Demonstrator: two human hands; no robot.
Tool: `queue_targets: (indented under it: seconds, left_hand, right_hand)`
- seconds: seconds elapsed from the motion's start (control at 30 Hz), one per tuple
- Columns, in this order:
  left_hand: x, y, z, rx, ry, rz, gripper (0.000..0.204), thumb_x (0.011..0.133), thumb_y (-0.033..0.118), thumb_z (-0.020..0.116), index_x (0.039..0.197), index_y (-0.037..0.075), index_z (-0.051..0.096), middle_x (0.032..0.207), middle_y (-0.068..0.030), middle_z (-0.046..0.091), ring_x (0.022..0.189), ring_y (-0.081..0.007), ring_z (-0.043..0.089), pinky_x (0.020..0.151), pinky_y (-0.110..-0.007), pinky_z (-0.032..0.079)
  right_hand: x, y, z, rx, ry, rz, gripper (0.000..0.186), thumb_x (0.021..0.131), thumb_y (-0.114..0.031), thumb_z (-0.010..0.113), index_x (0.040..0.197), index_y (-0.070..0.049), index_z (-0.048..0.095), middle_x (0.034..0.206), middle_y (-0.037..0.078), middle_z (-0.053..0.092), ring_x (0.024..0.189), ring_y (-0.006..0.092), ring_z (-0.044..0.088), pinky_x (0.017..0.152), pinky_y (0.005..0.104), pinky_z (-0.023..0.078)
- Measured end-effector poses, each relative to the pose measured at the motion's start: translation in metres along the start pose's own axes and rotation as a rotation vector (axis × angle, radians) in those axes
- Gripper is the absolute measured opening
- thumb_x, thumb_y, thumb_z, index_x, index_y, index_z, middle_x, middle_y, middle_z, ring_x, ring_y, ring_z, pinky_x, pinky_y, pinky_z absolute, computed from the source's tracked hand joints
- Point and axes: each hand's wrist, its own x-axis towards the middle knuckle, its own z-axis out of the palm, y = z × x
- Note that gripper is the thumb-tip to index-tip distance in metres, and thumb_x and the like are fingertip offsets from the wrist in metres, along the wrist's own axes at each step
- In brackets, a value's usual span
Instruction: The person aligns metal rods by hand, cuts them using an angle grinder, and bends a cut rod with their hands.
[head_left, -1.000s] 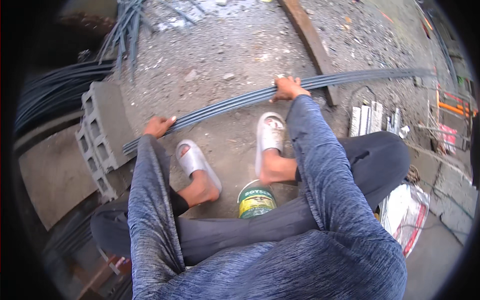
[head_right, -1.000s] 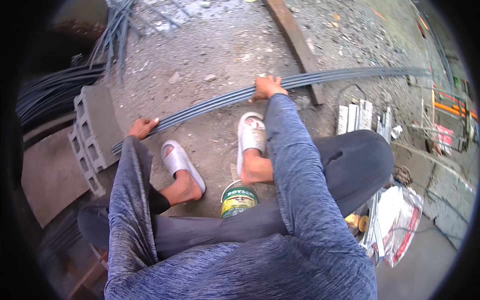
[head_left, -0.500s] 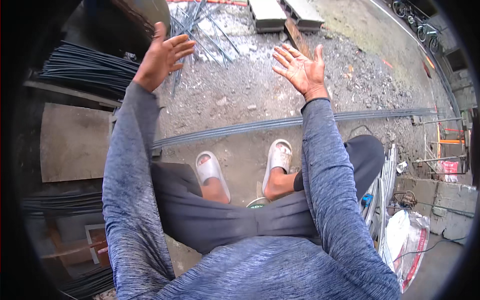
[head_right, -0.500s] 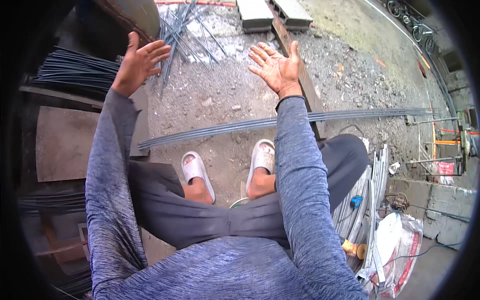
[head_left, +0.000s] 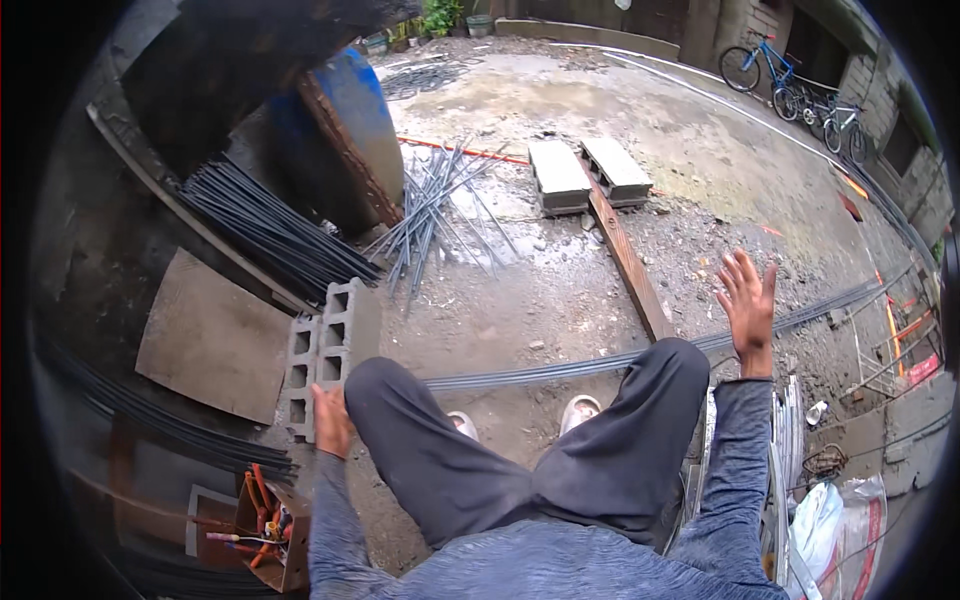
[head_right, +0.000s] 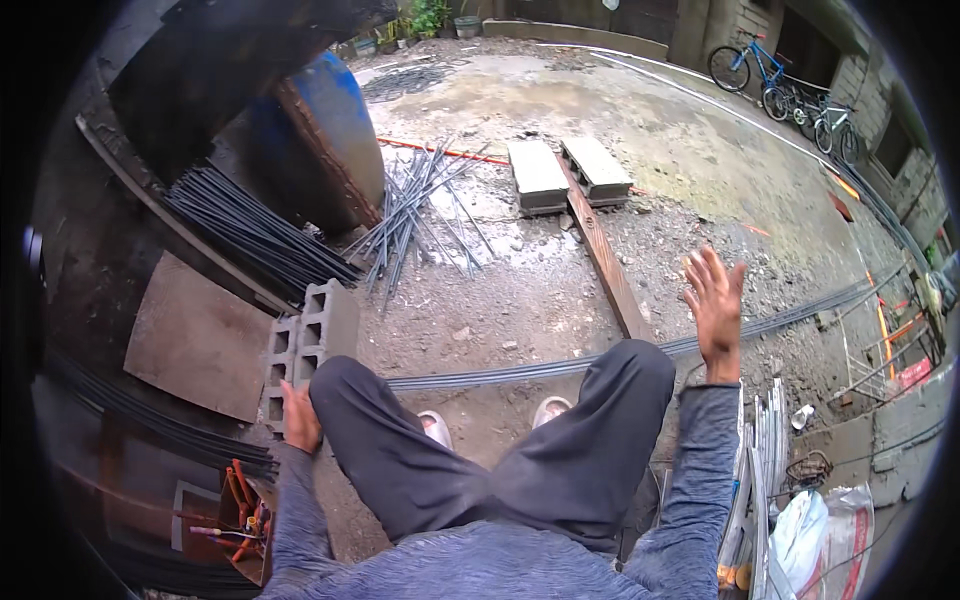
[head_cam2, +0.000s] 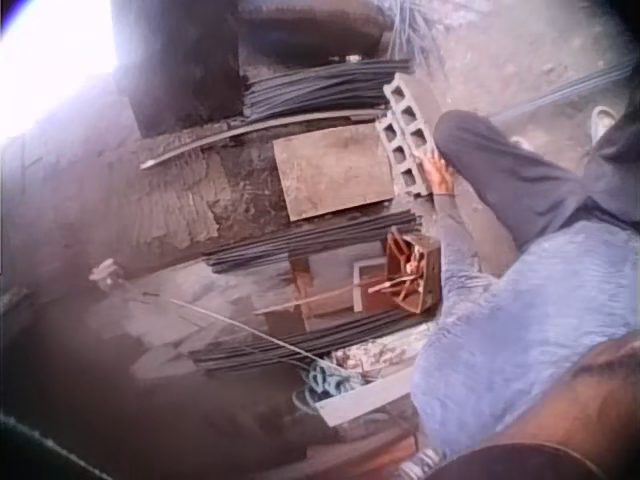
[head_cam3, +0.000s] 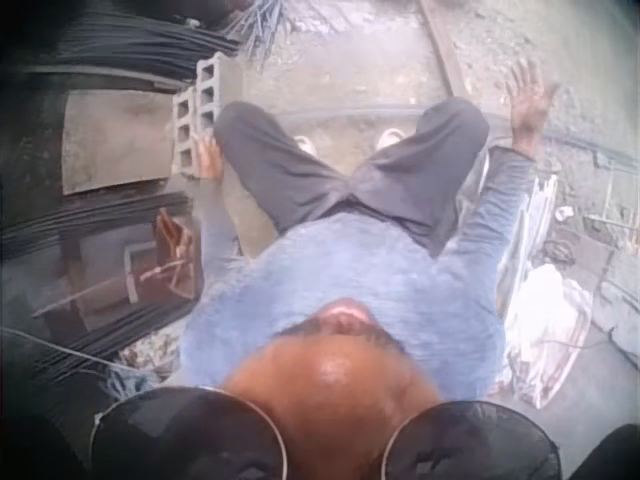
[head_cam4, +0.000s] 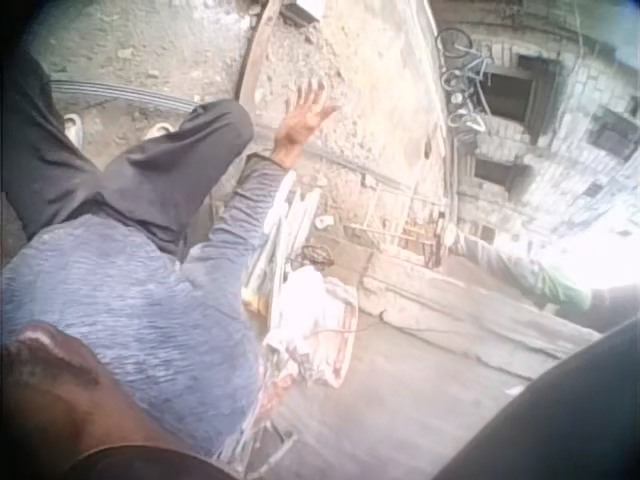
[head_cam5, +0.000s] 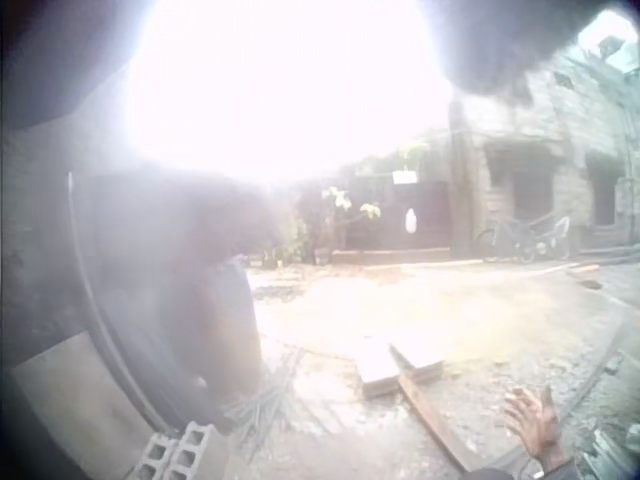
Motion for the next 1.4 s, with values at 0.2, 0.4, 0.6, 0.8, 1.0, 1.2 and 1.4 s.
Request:
queue_targets:
  seconds: [0.2,0.4,0.6,0.8,1.0,1.2,1.4]
  left_hand:
    - [0.012,-0.087,0.061,0.25,0.555,0.212,0.073,0.105,0.063,0.034,0.15,0.005,0.043,0.148,-0.0081,0.052,0.131,-0.0269,0.053,0.112,-0.039,0.041]
    - [-0.014,-0.08,0.119,0.215,0.491,-0.047,0.075,0.103,0.065,0.04,0.15,0.006,0.042,0.146,-0.0074,0.053,0.127,-0.0258,0.055,0.106,-0.042,0.045]
    - [-0.033,-0.056,0.03,0.709,0.798,-0.3,0.075,0.096,0.071,0.048,0.139,0.009,0.052,0.127,-0.0024,0.066,0.104,-0.0225,0.066,0.076,-0.041,0.053]
    - [0.016,-0.186,0.05,1.383,0.232,-0.673,0.069,0.095,0.064,0.05,0.134,0.008,0.056,0.125,-0.0064,0.066,0.105,-0.0248,0.066,0.079,-0.041,0.052]
    - [0.16,-0.381,0.304,1.532,-1.076,-0.216,0.063,0.095,0.057,0.051,0.13,0.006,0.06,0.123,-0.0103,0.067,0.107,-0.027,0.066,0.082,-0.041,0.052]
    - [0.223,-0.516,0.336,2.007,-1.855,-0.275,0.057,0.094,0.051,0.053,0.125,0.004,0.063,0.121,-0.0142,0.068,0.108,-0.0293,0.067,0.085,-0.041,0.051]
    - [0.223,-0.541,0.296,2.031,-2.258,-0.337,0.051,0.094,0.044,0.054,0.12,0.002,0.067,0.119,-0.0181,0.069,0.109,-0.0315,0.067,0.088,-0.041,0.051]
  right_hand:
    - [-0.069,0.177,-0.072,0.194,-0.033,0.135,0.077,0.106,-0.059,0.035,0.157,-0.002,0.031,0.155,0.015,0.043,0.143,0.0272,0.04,0.119,0.0407,0.031]
    - [-0.163,0.128,0.015,0.344,0.159,0.591,0.075,0.103,-0.059,0.046,0.151,-0.001,0.043,0.148,0.013,0.052,0.129,0.0239,0.055,0.112,0.0354,0.041]
    - [-0.308,0.11,-0.049,-0.121,0.304,0.651,0.061,0.104,-0.055,0.049,0.137,-0.005,0.055,0.126,0.007,0.066,0.108,0.0151,0.064,0.092,0.0317,0.05]
    - [-0.377,0.119,-0.074,0.063,0.904,0.372,0.048,0.099,-0.041,0.065,0.132,-0.006,0.057,0.112,0.009,0.069,0.086,0.0157,0.069,0.077,0.0287,0.052]
    - [-0.363,0.128,-0.088,0.078,0.959,0.337,0.04,0.098,-0.034,0.068,0.125,-0.005,0.059,0.105,0.008,0.069,0.084,0.0129,0.068,0.072,0.025,0.051]
    - [-0.364,0.178,-0.083,-0.081,0.798,0.442,0.035,0.097,-0.02,0.069,0.124,0.001,0.059,0.101,0.009,0.067,0.08,0.0124,0.064,0.073,0.0281,0.054]
    - [-0.407,0.197,-0.093,-0.223,0.894,0.383,0.037,0.094,-0.006,0.067,0.128,0.003,0.056,0.113,0.012,0.066,0.082,0.0128,0.065,0.075,0.0278,0.056]
